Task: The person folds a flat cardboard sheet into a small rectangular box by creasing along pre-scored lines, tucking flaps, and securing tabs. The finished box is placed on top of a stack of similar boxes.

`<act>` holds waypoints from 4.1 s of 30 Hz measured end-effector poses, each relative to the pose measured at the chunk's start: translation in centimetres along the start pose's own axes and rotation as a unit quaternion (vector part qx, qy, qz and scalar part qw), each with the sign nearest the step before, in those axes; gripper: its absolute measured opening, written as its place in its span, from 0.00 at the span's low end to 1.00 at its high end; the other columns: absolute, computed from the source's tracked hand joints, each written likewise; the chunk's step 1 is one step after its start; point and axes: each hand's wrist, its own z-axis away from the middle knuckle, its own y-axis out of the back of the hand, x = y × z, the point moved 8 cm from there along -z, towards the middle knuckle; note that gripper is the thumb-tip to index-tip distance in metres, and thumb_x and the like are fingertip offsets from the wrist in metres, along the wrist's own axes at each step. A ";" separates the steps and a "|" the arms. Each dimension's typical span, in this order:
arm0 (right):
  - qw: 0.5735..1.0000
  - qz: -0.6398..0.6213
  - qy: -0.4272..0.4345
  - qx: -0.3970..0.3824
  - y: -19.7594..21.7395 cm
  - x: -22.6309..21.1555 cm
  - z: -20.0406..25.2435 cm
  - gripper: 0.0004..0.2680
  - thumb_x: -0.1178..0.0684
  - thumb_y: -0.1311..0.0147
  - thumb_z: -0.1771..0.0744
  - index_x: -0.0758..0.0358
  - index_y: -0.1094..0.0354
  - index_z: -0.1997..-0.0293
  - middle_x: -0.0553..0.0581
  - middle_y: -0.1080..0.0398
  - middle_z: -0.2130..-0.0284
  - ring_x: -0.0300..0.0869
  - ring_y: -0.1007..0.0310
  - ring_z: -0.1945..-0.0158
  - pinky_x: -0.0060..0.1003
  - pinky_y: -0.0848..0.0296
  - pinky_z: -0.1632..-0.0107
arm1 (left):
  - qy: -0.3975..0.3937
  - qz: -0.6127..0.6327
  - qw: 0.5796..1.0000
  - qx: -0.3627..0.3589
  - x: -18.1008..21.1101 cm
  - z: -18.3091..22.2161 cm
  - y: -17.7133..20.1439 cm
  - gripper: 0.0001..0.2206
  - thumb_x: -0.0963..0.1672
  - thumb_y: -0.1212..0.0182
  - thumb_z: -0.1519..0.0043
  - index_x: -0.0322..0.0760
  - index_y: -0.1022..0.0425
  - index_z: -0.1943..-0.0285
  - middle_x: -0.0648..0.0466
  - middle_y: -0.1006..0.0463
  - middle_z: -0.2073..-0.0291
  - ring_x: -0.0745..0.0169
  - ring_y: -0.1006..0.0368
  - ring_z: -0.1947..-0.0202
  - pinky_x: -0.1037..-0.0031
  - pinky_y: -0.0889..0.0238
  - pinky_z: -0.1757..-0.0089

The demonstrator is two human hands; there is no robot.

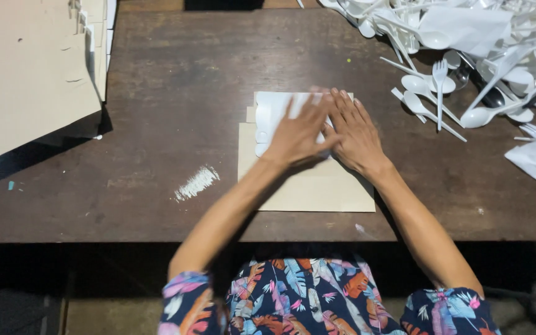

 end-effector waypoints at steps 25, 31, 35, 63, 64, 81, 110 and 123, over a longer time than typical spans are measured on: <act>0.997 -0.027 0.026 -0.065 2.9 0.1 1.8 0.38 0.18 0.46 0.41 0.42 0.45 0.26 0.57 0.50 0.25 0.50 0.55 0.23 0.50 0.60 0.23 | -0.009 -0.012 1.000 0.011 -7.9 5.8 4.8 0.44 0.70 0.40 0.52 0.55 0.33 0.28 0.56 0.36 0.28 0.51 0.48 0.25 0.41 0.65 0.31; 0.998 -0.002 0.040 -0.039 2.9 0.5 2.2 0.28 0.23 0.49 0.37 0.39 0.36 0.31 0.57 0.43 0.28 0.49 0.48 0.24 0.53 0.55 0.25 | -0.037 -0.011 0.999 0.017 -6.7 6.6 5.5 0.49 0.72 0.39 0.59 0.61 0.35 0.28 0.54 0.37 0.28 0.50 0.45 0.27 0.35 0.64 0.33; 0.998 -0.038 0.035 -0.046 4.7 0.1 2.5 0.24 0.26 0.45 0.37 0.38 0.30 0.37 0.58 0.35 0.34 0.50 0.40 0.29 0.56 0.51 0.25 | -0.052 0.026 0.997 0.043 -7.3 6.1 4.8 0.35 0.65 0.33 0.49 0.58 0.27 0.34 0.54 0.31 0.36 0.49 0.39 0.31 0.35 0.57 0.34; 0.989 0.017 0.004 0.147 -0.7 1.9 -4.6 0.15 0.49 0.54 0.28 0.50 0.34 0.31 0.65 0.36 0.37 0.55 0.39 0.31 0.50 0.42 0.33 | 0.065 -0.071 0.975 0.202 -3.6 -0.9 4.1 0.25 0.46 0.43 0.37 0.36 0.34 0.30 0.36 0.44 0.31 0.35 0.52 0.30 0.41 0.50 0.40; 0.992 0.015 0.000 0.128 -0.6 1.7 -4.4 0.16 0.47 0.58 0.27 0.52 0.34 0.30 0.64 0.36 0.34 0.54 0.41 0.29 0.49 0.44 0.30 | 0.017 -0.085 0.984 0.158 -1.7 -1.1 3.8 0.25 0.43 0.48 0.37 0.30 0.35 0.28 0.34 0.46 0.26 0.32 0.56 0.26 0.35 0.53 0.37; 0.997 -0.008 -0.036 0.069 -1.2 1.4 -3.5 0.22 0.39 0.71 0.27 0.52 0.48 0.23 0.61 0.52 0.25 0.51 0.57 0.22 0.48 0.61 0.24 | 0.062 -0.059 0.995 0.042 -6.5 1.7 3.6 0.39 0.67 0.61 0.37 0.50 0.42 0.22 0.51 0.41 0.25 0.55 0.49 0.24 0.41 0.68 0.32; 0.998 -0.025 -0.063 0.013 0.9 1.1 -0.9 0.30 0.28 0.70 0.27 0.65 0.52 0.23 0.70 0.54 0.25 0.57 0.60 0.22 0.50 0.62 0.24 | 0.089 -0.037 0.993 0.066 -6.5 1.8 2.8 0.38 0.65 0.58 0.36 0.48 0.43 0.22 0.52 0.42 0.24 0.59 0.51 0.23 0.41 0.79 0.31; 0.996 -0.001 -0.056 0.067 -0.4 2.2 -0.8 0.27 0.33 0.68 0.27 0.63 0.51 0.23 0.69 0.53 0.26 0.56 0.59 0.22 0.50 0.61 0.24 | -0.028 -0.020 0.999 0.038 -3.0 -1.9 -0.7 0.29 0.53 0.59 0.34 0.45 0.41 0.22 0.49 0.42 0.25 0.53 0.49 0.24 0.47 0.57 0.31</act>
